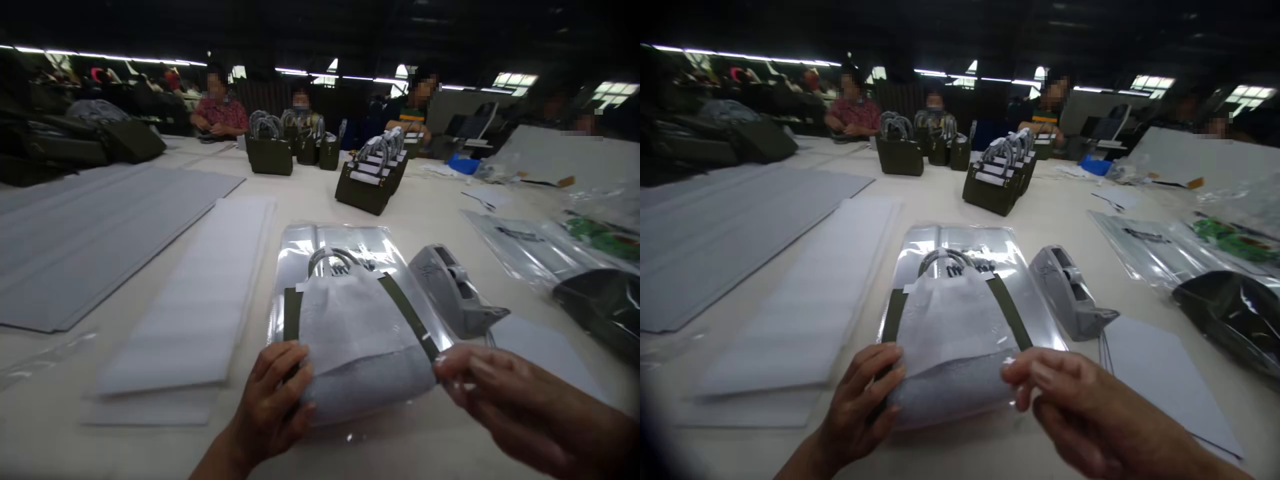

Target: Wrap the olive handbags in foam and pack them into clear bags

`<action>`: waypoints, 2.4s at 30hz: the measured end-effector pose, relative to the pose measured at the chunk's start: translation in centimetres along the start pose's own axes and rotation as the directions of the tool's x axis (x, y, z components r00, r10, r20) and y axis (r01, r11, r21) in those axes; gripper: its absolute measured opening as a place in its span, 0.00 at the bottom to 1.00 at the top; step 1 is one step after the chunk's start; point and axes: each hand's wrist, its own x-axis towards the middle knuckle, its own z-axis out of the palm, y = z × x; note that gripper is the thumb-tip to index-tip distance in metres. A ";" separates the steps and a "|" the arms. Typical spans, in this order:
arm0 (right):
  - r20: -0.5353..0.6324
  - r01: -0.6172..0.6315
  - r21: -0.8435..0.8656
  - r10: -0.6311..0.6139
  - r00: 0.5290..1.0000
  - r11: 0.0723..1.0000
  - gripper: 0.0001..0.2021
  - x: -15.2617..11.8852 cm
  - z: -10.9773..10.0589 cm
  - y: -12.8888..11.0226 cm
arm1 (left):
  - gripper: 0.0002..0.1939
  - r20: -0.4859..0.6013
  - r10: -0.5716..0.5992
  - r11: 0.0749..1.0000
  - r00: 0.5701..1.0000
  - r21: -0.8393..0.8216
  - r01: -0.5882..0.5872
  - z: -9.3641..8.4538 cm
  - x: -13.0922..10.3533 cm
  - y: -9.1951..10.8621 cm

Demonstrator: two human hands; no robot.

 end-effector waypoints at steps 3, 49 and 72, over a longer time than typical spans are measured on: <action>0.276 -0.095 0.045 0.079 0.958 0.994 0.14 1.2 7.0 -1.3 | 0.17 -0.033 -0.008 1.000 0.999 0.013 0.008 0.1 -0.4 -0.1; 0.072 -0.317 0.424 0.317 0.946 0.848 0.12 1.9 9.2 4.6 | 0.22 0.358 0.109 0.994 0.927 -0.044 -0.100 -2.2 1.5 -1.4; 0.594 0.499 -0.790 -0.645 0.481 -0.357 0.44 7.8 10.6 4.9 | 0.19 0.425 0.071 0.997 0.902 -0.003 -0.078 -2.7 2.3 -0.4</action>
